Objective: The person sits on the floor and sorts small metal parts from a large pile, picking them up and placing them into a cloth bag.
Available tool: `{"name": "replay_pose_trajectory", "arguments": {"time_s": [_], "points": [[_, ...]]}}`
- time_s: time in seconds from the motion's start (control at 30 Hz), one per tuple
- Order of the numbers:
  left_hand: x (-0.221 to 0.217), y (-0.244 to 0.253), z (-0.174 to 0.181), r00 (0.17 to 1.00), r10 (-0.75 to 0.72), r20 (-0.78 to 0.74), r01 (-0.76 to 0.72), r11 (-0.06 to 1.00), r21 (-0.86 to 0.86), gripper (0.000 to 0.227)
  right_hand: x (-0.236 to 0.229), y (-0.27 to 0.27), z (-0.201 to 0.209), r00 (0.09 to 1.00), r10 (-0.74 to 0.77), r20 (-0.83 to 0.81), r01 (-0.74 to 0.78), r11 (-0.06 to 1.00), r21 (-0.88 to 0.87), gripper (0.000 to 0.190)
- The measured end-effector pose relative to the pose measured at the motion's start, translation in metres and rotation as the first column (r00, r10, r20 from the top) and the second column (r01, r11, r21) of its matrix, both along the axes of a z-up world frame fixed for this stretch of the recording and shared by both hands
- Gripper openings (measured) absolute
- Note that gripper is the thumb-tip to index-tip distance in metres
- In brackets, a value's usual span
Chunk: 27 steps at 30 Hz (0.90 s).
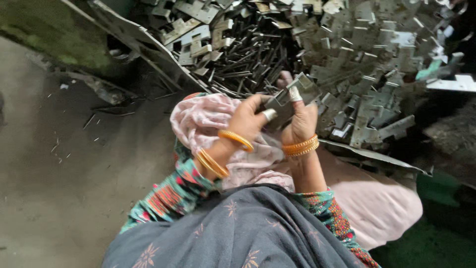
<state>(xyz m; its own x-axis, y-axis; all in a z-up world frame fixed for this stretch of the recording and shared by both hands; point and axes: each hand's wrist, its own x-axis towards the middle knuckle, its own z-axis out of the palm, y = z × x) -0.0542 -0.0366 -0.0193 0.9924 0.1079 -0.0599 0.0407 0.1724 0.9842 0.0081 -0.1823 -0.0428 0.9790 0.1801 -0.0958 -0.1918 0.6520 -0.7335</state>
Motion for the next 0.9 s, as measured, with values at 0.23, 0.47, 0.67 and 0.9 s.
{"name": "replay_pose_trajectory", "arguments": {"time_s": [0.23, 0.47, 0.67, 0.9], "points": [[0.048, 0.064, -0.016, 0.870, -0.491, 0.043, 0.331, 0.646, 0.687, 0.025, 0.005, -0.046, 0.038, 0.780, 0.596, 0.191, 0.085, 0.201, -0.976, 0.041], [0.137, 0.113, -0.048, 0.984, 0.056, 0.170, -0.152, -0.236, 0.960, 0.045, 0.022, -0.208, 0.031, 0.939, -0.043, 0.341, 0.326, 0.429, -0.842, 0.014], [0.128, 0.118, -0.039, 0.921, 0.094, 0.379, -0.350, -0.229, 0.908, 0.013, 0.142, -0.464, -0.008, 0.547, -0.755, 0.362, 0.564, 0.013, -0.825, 0.047], [0.100, 0.044, -0.010, 0.809, 0.377, 0.452, -0.489, 0.858, 0.158, 0.016, 0.187, -0.496, -0.043, 0.554, -0.764, 0.331, 0.210, -0.257, -0.943, 0.049]]}}
